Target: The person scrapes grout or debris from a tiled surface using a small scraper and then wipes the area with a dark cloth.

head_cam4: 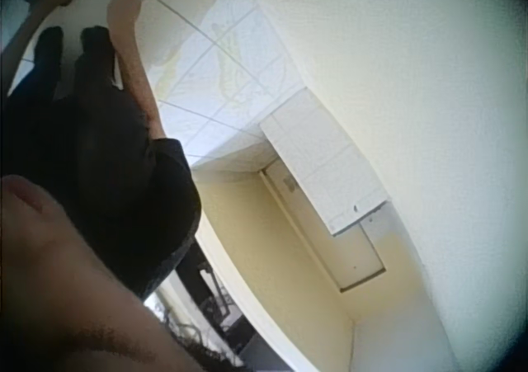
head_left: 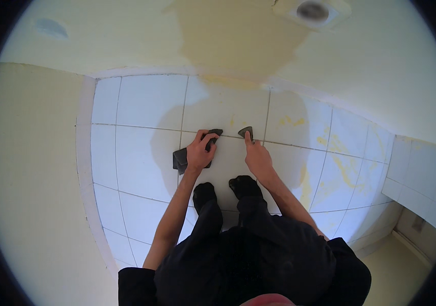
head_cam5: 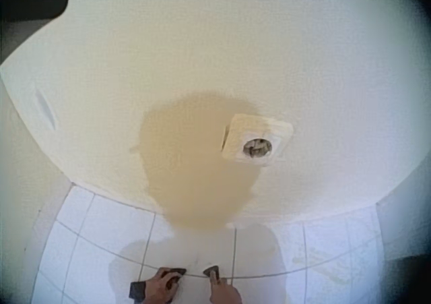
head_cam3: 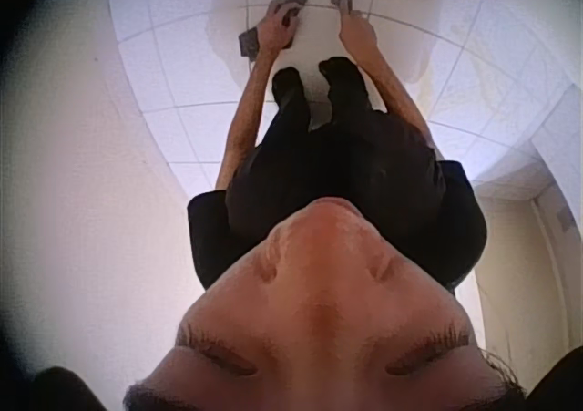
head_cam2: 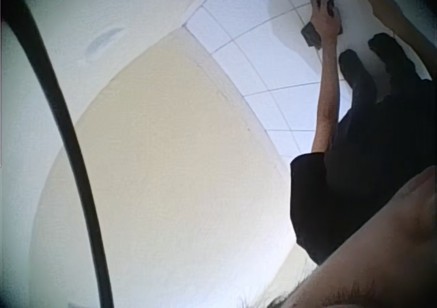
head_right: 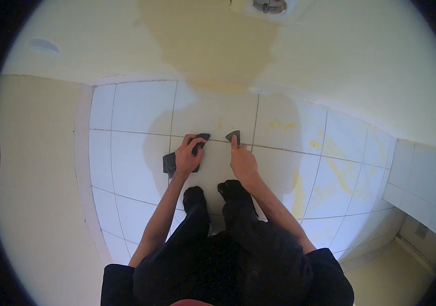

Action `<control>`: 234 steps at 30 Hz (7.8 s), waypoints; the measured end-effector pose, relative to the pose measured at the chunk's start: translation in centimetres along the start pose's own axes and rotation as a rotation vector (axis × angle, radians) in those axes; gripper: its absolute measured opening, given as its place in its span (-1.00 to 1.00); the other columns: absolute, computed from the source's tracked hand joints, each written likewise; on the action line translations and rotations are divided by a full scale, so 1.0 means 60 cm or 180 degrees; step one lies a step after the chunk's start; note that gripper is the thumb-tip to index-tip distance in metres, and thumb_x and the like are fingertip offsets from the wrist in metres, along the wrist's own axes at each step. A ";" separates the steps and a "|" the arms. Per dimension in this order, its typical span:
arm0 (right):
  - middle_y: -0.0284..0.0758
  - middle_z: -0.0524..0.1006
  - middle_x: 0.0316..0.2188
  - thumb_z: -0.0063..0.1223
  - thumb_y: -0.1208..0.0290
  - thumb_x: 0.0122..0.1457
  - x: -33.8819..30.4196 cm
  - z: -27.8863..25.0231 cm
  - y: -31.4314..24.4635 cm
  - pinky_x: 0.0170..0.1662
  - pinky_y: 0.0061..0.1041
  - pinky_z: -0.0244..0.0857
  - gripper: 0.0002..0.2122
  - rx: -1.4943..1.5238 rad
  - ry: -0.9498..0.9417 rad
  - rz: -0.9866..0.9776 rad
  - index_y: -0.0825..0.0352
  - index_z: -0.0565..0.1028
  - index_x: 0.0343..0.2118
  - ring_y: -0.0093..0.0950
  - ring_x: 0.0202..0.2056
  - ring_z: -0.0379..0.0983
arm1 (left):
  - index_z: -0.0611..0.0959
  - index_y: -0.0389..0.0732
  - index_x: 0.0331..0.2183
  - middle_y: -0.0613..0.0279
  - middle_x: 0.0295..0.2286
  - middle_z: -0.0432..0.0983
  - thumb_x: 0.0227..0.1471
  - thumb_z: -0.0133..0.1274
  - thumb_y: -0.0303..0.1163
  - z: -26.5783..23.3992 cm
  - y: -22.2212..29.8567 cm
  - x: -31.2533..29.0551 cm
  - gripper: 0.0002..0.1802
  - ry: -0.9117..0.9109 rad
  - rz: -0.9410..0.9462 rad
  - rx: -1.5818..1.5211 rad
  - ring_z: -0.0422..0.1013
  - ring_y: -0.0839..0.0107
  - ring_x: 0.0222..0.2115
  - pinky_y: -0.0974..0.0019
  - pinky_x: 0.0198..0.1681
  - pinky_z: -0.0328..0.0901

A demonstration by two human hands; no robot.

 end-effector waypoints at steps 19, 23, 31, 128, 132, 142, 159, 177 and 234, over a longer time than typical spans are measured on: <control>0.04 0.51 -0.30 -0.09 0.54 0.19 0.007 -0.018 -0.003 -0.30 -0.26 0.54 -0.44 0.0006 -0.0333 0.0017 0.46 0.17 0.29 -0.09 -0.33 0.59 | 0.67 0.07 -0.24 0.31 -0.24 0.47 -0.13 0.17 -0.50 -0.003 0.005 -0.001 -0.67 0.0087 0.0109 0.0023 0.52 0.25 -0.47 0.24 -0.44 0.42; 0.03 0.51 -0.31 -0.07 0.53 0.18 0.007 -0.013 -0.006 -0.28 -0.24 0.54 -0.43 -0.0013 -0.0286 0.0108 0.47 0.17 0.29 -0.09 -0.32 0.59 | 0.67 0.08 -0.25 0.31 -0.24 0.47 -0.13 0.18 -0.50 0.002 0.001 0.001 -0.66 -0.0005 -0.0072 -0.0067 0.52 0.25 -0.47 0.23 -0.44 0.43; 0.03 0.51 -0.30 -0.05 0.53 0.17 0.008 -0.020 -0.003 -0.28 -0.24 0.53 -0.41 0.0028 -0.0358 0.0047 0.45 0.16 0.30 -0.09 -0.32 0.59 | 0.67 0.07 -0.25 0.31 -0.23 0.47 -0.13 0.19 -0.50 -0.002 0.001 -0.003 -0.67 0.0064 0.0056 0.0063 0.52 0.25 -0.47 0.23 -0.44 0.43; 0.06 0.51 -0.32 -0.08 0.56 0.17 0.028 -0.015 0.007 -0.31 -0.19 0.51 -0.42 0.0074 -0.0164 -0.0099 0.46 0.16 0.29 -0.07 -0.37 0.57 | 0.66 0.05 -0.21 0.27 -0.22 0.46 -0.09 0.16 -0.52 0.000 -0.004 -0.004 -0.66 -0.0151 -0.0159 -0.0267 0.50 0.24 -0.45 0.20 -0.39 0.43; 0.07 0.52 -0.31 -0.09 0.57 0.16 0.022 -0.018 0.013 -0.26 -0.16 0.50 -0.43 0.0103 -0.0158 -0.0021 0.42 0.19 0.29 -0.04 -0.33 0.56 | 0.66 -0.01 -0.15 0.19 -0.20 0.43 -0.06 0.15 -0.54 -0.010 -0.019 0.025 -0.62 -0.0461 0.0086 -0.0375 0.48 0.21 -0.40 0.21 -0.33 0.41; -0.04 0.52 -0.42 -0.10 0.61 0.24 -0.075 -0.185 0.063 -0.25 -0.23 0.35 -0.54 0.1721 0.0623 -0.0519 0.27 0.37 0.22 -0.14 -0.36 0.48 | 0.56 -0.15 -0.03 -0.02 -0.09 0.38 0.01 0.09 -0.54 0.088 0.011 0.123 -0.59 0.0308 -0.0187 -0.0182 0.47 -0.06 -0.24 0.05 -0.21 0.44; -0.11 0.46 -0.51 -0.07 0.59 0.25 -0.070 -0.232 0.049 -0.35 -0.32 0.34 -0.54 0.1647 0.0878 -0.0546 0.21 0.38 0.23 -0.24 -0.47 0.45 | 0.72 -0.18 -0.25 0.06 -0.32 0.48 -0.14 0.12 -0.56 0.030 0.097 0.062 -0.69 -0.2063 0.0117 -0.0969 0.46 0.15 -0.28 0.20 -0.19 0.37; -0.22 0.56 -0.44 0.06 0.42 0.09 0.008 -0.008 -0.020 -0.47 -0.29 0.47 -0.42 -0.0208 0.0392 -0.0578 0.25 0.33 0.25 -0.26 -0.52 0.55 | 0.69 -0.07 -0.18 0.15 -0.16 0.43 -0.08 0.10 -0.60 -0.028 -0.060 0.056 -0.63 0.0682 -0.0502 -0.0215 0.47 0.24 -0.34 0.21 -0.30 0.41; -0.12 0.58 -0.48 0.02 0.49 0.08 0.028 -0.007 -0.072 -0.37 -0.28 0.51 -0.40 -0.0257 -0.0226 -0.0300 0.46 0.27 0.25 -0.25 -0.45 0.59 | 0.69 -0.09 -0.17 0.15 -0.17 0.44 -0.07 0.10 -0.64 -0.031 -0.059 0.056 -0.62 0.0705 -0.0427 -0.0289 0.44 0.27 -0.38 0.25 -0.34 0.38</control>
Point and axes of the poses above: each hand's wrist, its own x-axis towards the middle knuckle, its own z-axis out of the palm, y = z × x, the point moved 6 cm from there along x, towards the middle knuckle
